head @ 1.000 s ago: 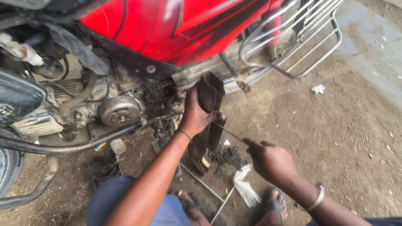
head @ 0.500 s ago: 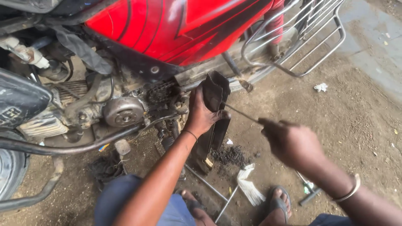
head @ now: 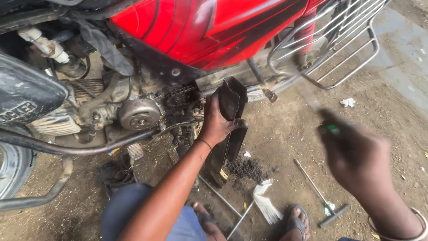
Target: The recorder and an assistant are scraping heavy grease and dirt buildup from a motorcycle's plastic chain guard using a screwdriver.
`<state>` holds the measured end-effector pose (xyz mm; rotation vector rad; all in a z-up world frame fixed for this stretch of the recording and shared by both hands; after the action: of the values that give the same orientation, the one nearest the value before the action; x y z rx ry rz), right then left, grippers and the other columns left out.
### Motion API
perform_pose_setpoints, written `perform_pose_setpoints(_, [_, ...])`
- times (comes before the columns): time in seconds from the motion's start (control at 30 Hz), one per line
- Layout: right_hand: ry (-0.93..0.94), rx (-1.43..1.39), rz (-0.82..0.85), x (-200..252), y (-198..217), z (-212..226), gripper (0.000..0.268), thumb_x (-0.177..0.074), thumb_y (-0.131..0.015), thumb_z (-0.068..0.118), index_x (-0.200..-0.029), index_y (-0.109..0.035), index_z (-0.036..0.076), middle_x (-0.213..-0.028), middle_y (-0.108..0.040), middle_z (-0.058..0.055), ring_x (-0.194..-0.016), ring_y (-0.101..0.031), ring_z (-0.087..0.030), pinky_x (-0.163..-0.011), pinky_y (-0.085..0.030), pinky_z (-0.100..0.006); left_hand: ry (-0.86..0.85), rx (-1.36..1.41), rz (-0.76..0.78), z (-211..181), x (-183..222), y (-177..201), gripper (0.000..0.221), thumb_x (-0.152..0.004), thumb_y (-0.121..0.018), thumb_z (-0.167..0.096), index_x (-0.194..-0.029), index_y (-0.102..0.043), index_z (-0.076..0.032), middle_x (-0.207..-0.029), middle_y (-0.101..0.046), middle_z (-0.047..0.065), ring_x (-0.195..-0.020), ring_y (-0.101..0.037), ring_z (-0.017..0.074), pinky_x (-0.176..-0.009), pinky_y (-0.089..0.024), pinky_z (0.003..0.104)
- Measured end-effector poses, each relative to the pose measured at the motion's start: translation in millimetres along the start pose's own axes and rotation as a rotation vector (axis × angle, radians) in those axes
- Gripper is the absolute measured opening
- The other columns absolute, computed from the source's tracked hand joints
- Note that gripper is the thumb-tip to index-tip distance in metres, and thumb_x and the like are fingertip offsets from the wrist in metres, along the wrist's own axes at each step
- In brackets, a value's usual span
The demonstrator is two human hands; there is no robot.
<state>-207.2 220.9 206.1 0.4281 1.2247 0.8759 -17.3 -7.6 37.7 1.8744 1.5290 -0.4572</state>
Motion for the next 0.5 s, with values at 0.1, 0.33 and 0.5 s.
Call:
perform_pose_setpoints(0.1, [-0.249,-0.401,-0.347,-2.3,11.2,22.1,0.031,-0.109,-0.056,0.008,-0.139,-0.060,0.003,-0.084,-0.064,-0.009,-0.065,-0.057,-0.009,-0.059,-0.045,-0.023,-0.023,-0.015,-0.003,-0.7,-0.7,1.7,0.133,-0.057,-0.074,-0.082,-0.155,-0.032,-0.001,-0.140,-0.046,0.019,-0.136,-0.046,0.0346,-0.117,-0.039,0.048])
perform_pose_setpoints(0.33, [-0.122,0.209,0.801,154.8,-235.8,-103.1,0.017,-0.091,-0.058,0.026,-0.098,-0.067,0.013,-0.080,-0.073,-0.014,-0.069,-0.070,-0.030,-0.061,-0.057,-0.043,-0.067,-0.026,0.026,20.1,-1.2,-8.9,0.130,-0.059,-0.080,-0.072,-0.155,-0.028,-0.001,-0.143,-0.044,0.020,-0.138,-0.044,0.0363,-0.117,-0.037,0.049])
perform_pose_setpoints(0.5, [-0.226,0.188,0.516,151.7,-181.6,-107.3,0.028,-0.096,-0.055,0.023,-0.120,-0.067,0.014,-0.073,-0.073,-0.014,-0.050,-0.066,-0.030,-0.046,-0.054,-0.043,-0.008,-0.008,-0.033,40.9,4.8,-3.6,0.125,-0.063,-0.087,-0.064,-0.153,-0.028,-0.001,-0.144,-0.044,0.020,-0.136,-0.043,0.0366,-0.117,-0.035,0.048])
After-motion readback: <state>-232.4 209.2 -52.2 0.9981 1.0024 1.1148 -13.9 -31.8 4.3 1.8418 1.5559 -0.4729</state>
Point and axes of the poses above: each hand's wrist, its own x-axis away from the middle knuckle, its own y-axis out of the back of the hand, z = x × y, the point moved 4 cm from there along -x, towards the middle knuckle
